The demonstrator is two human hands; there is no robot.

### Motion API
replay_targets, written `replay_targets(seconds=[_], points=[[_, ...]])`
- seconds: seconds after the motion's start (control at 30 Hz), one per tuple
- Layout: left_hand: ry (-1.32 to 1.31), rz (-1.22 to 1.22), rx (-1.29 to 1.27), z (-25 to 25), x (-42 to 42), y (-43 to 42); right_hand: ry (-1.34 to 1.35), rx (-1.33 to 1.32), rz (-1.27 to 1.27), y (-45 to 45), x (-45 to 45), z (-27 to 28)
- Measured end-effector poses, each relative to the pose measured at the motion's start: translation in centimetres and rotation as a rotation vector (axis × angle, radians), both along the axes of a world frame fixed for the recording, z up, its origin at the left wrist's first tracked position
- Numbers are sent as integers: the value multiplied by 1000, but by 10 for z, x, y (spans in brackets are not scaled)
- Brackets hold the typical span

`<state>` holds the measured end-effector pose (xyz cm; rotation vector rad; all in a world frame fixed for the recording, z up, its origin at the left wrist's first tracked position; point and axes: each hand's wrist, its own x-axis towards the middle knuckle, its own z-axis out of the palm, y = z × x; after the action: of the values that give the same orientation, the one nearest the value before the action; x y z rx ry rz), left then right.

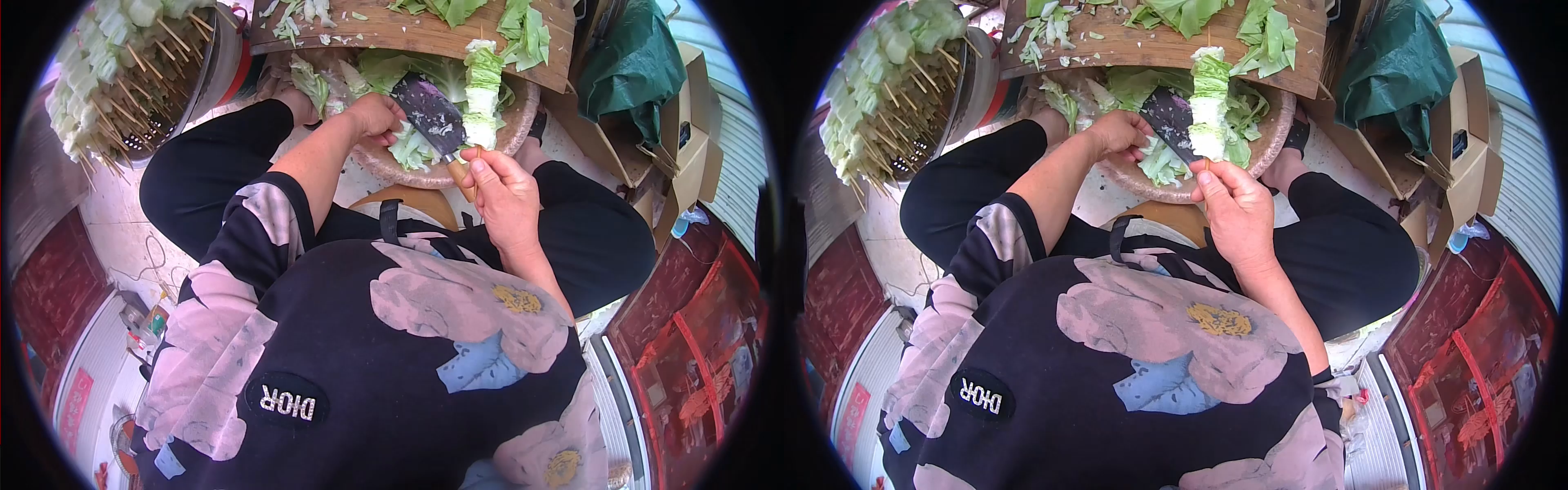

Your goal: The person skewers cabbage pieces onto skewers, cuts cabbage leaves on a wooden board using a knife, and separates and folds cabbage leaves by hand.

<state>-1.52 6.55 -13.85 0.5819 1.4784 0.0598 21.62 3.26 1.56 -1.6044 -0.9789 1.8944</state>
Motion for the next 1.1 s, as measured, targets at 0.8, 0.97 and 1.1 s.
replay_targets(seconds=[0.8,0.97,1.1], points=[[-225,840,388,55,-7,-9,-13,-183,402,-24,4,-7],[-148,738,431,65,-8,-17,-19,-189,412,-27,2,-1],[-61,610,502,69,-8,-19,10,-214,418,-29,5,-4]])
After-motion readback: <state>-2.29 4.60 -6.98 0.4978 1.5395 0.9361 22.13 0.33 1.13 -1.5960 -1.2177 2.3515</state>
